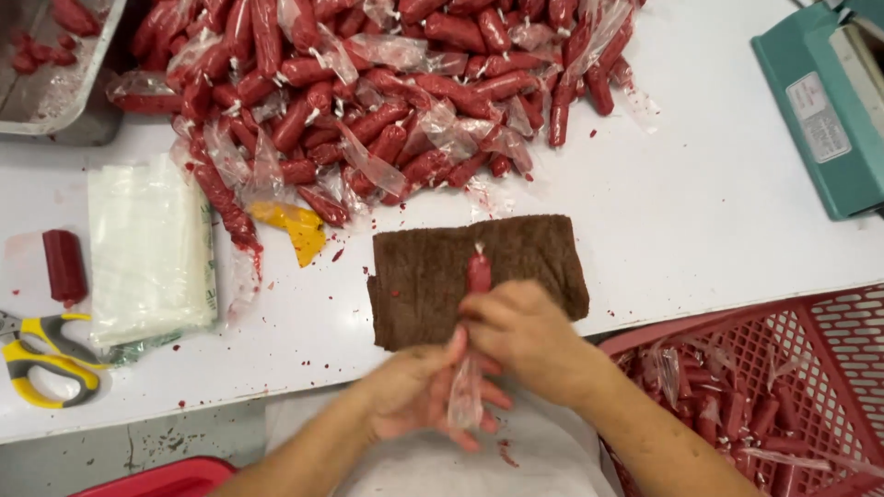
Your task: Wiping individual plastic-wrapped red food items on a brown pad to clean them before placing them in a crate.
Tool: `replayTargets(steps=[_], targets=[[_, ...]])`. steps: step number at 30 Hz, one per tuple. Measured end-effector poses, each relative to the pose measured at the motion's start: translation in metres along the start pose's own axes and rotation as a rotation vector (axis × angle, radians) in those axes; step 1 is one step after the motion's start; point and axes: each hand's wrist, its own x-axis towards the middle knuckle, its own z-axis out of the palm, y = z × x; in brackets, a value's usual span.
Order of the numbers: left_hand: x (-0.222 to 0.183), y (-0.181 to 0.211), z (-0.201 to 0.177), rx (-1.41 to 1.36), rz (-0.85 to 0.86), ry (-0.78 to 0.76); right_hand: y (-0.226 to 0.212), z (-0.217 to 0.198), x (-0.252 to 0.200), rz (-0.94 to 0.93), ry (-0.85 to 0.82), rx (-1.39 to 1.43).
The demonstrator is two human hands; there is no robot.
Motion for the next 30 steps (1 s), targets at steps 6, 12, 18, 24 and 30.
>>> replayTargets(steps=[6, 12, 18, 24, 30], targets=[[0.0, -0.033, 0.005, 0.209, 0.218, 0.298, 0.002, -0.016, 0.0, -0.022, -0.349, 0.481], [-0.062, 0.022, 0.047, 2.066, 1.139, 0.067, -0.01, -0.077, 0.017, 0.013, -0.356, 1.186], [-0.04, 0.041, 0.064, 1.647, 1.495, 0.137, -0.047, -0.07, 0.009, 0.677, 0.273, 1.904], [0.05, -0.012, 0.002, -0.001, 0.884, -0.01, -0.035, -0.025, 0.015, 0.735, 0.586, 2.064], [0.056, -0.004, 0.03, -0.318, 0.564, -0.291, -0.031, 0.013, 0.02, 1.1, 0.995, 1.783]])
